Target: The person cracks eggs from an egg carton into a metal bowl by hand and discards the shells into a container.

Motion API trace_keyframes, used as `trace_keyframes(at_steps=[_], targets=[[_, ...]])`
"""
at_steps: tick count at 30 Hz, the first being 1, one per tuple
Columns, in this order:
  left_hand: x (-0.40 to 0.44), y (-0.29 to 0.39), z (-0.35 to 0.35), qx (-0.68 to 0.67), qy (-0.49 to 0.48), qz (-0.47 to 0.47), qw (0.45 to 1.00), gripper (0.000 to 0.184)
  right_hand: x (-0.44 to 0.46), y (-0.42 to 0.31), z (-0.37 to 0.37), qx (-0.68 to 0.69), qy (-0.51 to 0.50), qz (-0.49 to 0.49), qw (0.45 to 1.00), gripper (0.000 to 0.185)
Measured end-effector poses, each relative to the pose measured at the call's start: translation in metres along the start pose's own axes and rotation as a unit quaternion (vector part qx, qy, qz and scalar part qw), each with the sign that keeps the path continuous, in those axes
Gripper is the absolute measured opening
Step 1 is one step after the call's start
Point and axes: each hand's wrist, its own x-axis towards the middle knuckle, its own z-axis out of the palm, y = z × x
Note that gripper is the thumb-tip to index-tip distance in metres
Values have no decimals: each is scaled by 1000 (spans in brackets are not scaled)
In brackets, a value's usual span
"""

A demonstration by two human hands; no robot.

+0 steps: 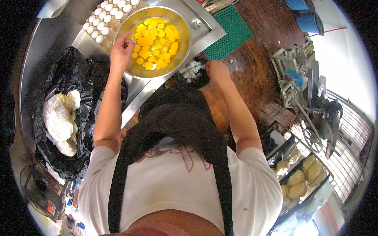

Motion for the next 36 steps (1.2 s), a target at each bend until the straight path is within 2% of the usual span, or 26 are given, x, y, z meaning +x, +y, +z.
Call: trace_keyframes(at_steps=[3,12,18,20,23,25,26,27,29,30,33,34,36], targets=[[2,-5,4,-4,-6,11,1000,40,1,17,13,40,3,44,998,16],[1,-4,9,21,-11,9,1000,40,-1,35,16,-5,-4,54,999,13],[2,-5,7,17,-6,9,1000,39,-1,30,4,10,-51,61,997,20],[5,-10,5,9,0,9,1000,39,-3,26,-3,29,-19,36,999,22],[24,-24,-13,37,59,-12,997,38,-3,20,-16,59,49,19,997,25],[51,-59,-30,109,161,43,980,40,10,-8,-33,99,74,11,992,27],[64,-64,-41,124,197,25,972,38,9,-26,-52,123,71,16,990,27],[78,-73,-53,173,215,26,961,38,6,-40,-69,145,66,26,987,27],[101,-96,-71,262,239,25,935,37,-1,-68,-95,195,81,-16,977,23],[109,-104,-74,258,235,-7,937,29,-2,-81,-101,217,89,-34,971,22],[123,-130,-85,382,131,-20,915,25,4,-106,-102,235,214,-135,938,16],[126,-132,-87,411,83,-35,907,46,6,-117,-101,243,272,-167,916,12],[123,-132,-80,401,78,6,913,47,11,-137,-88,248,357,-246,866,10]])
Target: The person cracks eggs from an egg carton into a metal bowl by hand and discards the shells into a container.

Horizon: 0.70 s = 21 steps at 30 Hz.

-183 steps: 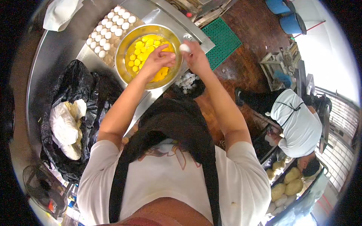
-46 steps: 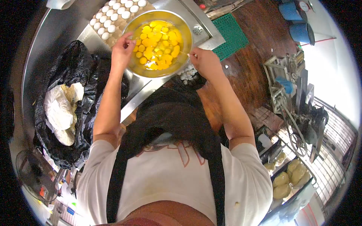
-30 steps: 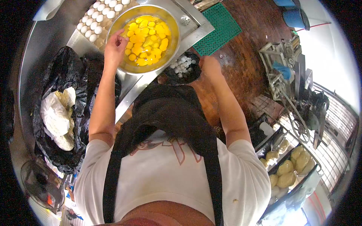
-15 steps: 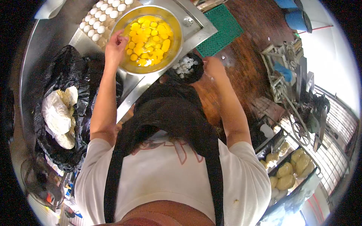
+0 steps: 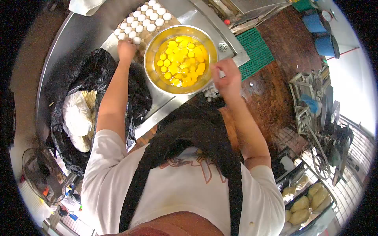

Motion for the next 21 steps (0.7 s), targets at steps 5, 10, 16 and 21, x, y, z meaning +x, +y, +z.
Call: trace_keyframes(at_steps=[5,10,16,21], targets=[[-5,19,12,-24,42,45,998,26,-33,44,76,-100,-135,-38,985,19],[9,10,23,22,19,64,998,31,-30,35,71,-65,-177,31,982,31],[6,19,3,-50,49,29,997,41,-28,26,66,-66,-195,-4,979,43],[-18,91,-50,-363,-10,-79,928,49,-24,6,60,-44,-187,74,979,57]])
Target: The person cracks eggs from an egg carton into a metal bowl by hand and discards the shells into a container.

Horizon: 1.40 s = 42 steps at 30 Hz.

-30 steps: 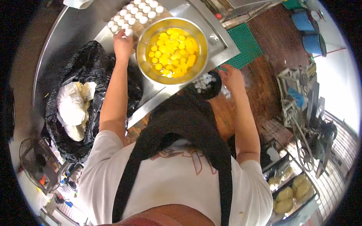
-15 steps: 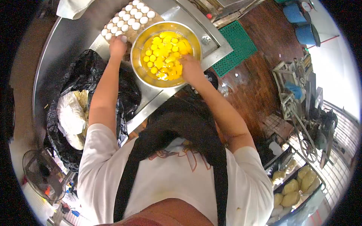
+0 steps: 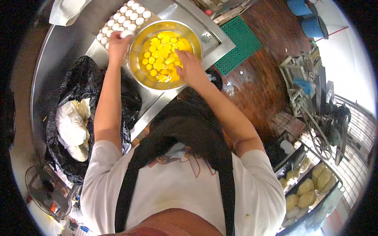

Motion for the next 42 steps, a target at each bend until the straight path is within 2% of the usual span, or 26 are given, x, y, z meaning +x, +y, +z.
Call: trace_keyframes(at_steps=[2,4,6,9,12,13,15,17,20,23,26,27,28,29,30,32,33,36,39,42], targets=[[-38,22,29,-123,-212,-20,969,48,4,-3,-3,68,25,-19,997,60],[-90,52,59,-215,-304,-77,925,45,9,2,-8,108,23,-29,994,63],[-109,69,84,-200,-348,-78,913,41,14,10,-14,122,-9,-26,992,63],[-119,88,96,-249,-375,-83,889,46,11,39,-21,102,13,-57,993,62],[-121,92,100,-263,-317,-30,911,51,17,65,-29,44,78,6,996,59],[-121,92,96,-276,-311,-51,908,52,19,65,-40,-8,105,24,994,59],[-116,90,81,-299,-298,-91,902,54,24,97,-41,-109,83,14,991,59],[-117,71,79,-295,-284,-88,908,53,23,136,-32,-197,53,-25,979,58],[-129,66,73,-280,-269,-103,916,53,24,150,-25,-226,-61,35,972,53],[-140,56,68,-276,-267,-117,916,53,37,157,-33,-224,10,-43,973,50],[-138,59,66,-280,-269,-89,917,51,43,127,-54,-97,42,12,994,49],[-137,62,63,-281,-269,-76,918,50,46,104,-66,33,-21,98,994,50],[-136,67,62,-281,-275,-51,918,50,49,73,-79,161,-83,182,966,52],[-134,73,60,-279,-281,-25,918,51,50,48,-87,286,-142,261,911,53],[-131,78,58,-276,-288,1,917,52,48,33,-86,320,-144,251,902,55],[-125,84,53,-262,-339,-12,903,51,42,6,-82,388,-147,233,880,58],[-122,86,51,-255,-365,-18,895,51,41,-12,-88,339,-164,219,900,57],[-119,83,45,-187,-352,-20,917,51,38,-18,-79,352,-186,181,899,54],[-123,82,41,-156,-328,-26,931,43,35,-5,-61,365,-204,85,904,54],[-123,75,39,-145,-331,-25,932,48,35,-10,-60,252,-225,100,936,57]])
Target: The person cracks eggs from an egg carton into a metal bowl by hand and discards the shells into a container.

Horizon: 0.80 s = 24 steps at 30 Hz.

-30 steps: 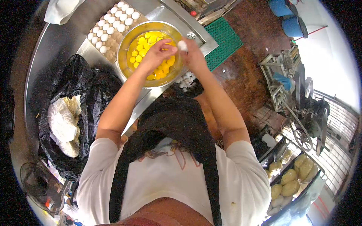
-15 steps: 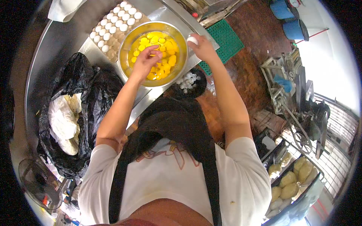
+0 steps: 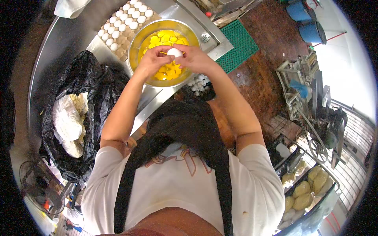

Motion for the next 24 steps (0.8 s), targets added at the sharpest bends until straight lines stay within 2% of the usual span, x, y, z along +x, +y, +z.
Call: trace_keyframes(at_steps=[3,6,9,12,15,18,21,24], targets=[[-1,-3,3,26,18,24,999,43,2,1,7,-25,18,6,1000,59],[-6,4,4,75,34,9,997,44,6,0,13,-66,33,26,997,57],[-8,-1,11,137,91,96,982,43,14,17,22,-144,99,-73,982,54],[-10,-1,13,154,107,84,979,43,31,48,35,-101,133,-118,979,51],[-11,-4,14,194,146,123,962,41,32,50,37,-149,148,-133,969,52],[-8,-11,14,190,156,119,962,38,28,38,36,-169,137,-125,968,51],[-5,-14,9,203,154,144,956,45,24,29,34,-258,171,-217,926,56],[-5,-5,9,167,152,113,968,54,19,16,32,-287,154,-199,924,62]])
